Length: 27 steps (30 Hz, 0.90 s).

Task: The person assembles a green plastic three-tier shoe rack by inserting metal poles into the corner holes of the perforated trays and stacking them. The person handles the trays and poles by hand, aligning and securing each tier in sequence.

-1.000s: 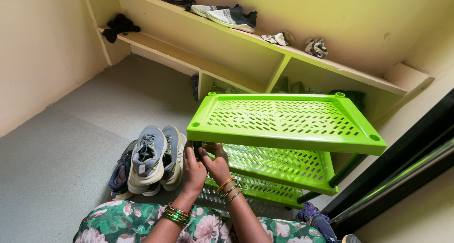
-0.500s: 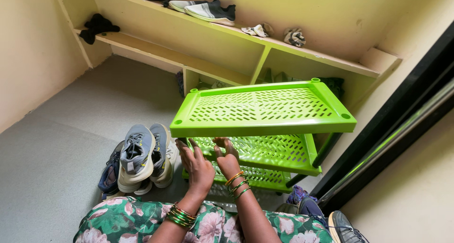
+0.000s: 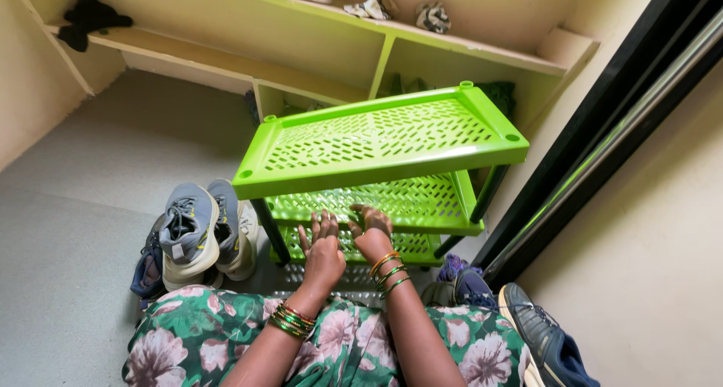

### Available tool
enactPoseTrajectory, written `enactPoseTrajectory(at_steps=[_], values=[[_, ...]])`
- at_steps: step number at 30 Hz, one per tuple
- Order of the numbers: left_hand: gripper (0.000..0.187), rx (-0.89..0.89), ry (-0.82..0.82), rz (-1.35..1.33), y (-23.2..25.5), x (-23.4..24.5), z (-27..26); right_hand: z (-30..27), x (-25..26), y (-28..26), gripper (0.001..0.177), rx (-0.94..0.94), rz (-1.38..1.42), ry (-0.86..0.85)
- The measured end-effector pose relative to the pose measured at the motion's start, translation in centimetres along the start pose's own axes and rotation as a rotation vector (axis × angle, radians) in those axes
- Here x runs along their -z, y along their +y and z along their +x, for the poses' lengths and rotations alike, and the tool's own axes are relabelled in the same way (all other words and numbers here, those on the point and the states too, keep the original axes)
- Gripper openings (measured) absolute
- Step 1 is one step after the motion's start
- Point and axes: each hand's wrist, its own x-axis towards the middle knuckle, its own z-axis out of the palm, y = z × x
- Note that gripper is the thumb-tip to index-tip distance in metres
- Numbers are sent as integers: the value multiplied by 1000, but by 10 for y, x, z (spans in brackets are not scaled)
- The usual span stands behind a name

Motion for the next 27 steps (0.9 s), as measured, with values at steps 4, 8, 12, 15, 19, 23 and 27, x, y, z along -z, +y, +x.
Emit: enactPoseTrajectory(at_steps=[4, 8, 12, 15, 19, 23, 27], values=[[75, -42, 220, 51, -6, -9, 7, 7, 16, 16, 63, -177, -279, -44], [74, -52, 343, 82, -16, -14, 16, 6, 40, 14, 84, -308, -482, -238], [71, -6, 307, 82, -14, -16, 22, 7, 50, 6, 90, -338, -539, -233], [66, 42, 272, 171, -8, -16, 24, 7, 47, 5, 97, -323, -541, -204], [64, 36, 270, 212, -8, -15, 24, 4, 40, 11, 100, -245, -596, -118], [62, 22, 274, 70, -15, -14, 28, 1, 37, 12, 101, -105, -722, -91], [60, -4, 350, -36, -24, -13, 29, -7, 34, 6, 97, -30, -631, -24]])
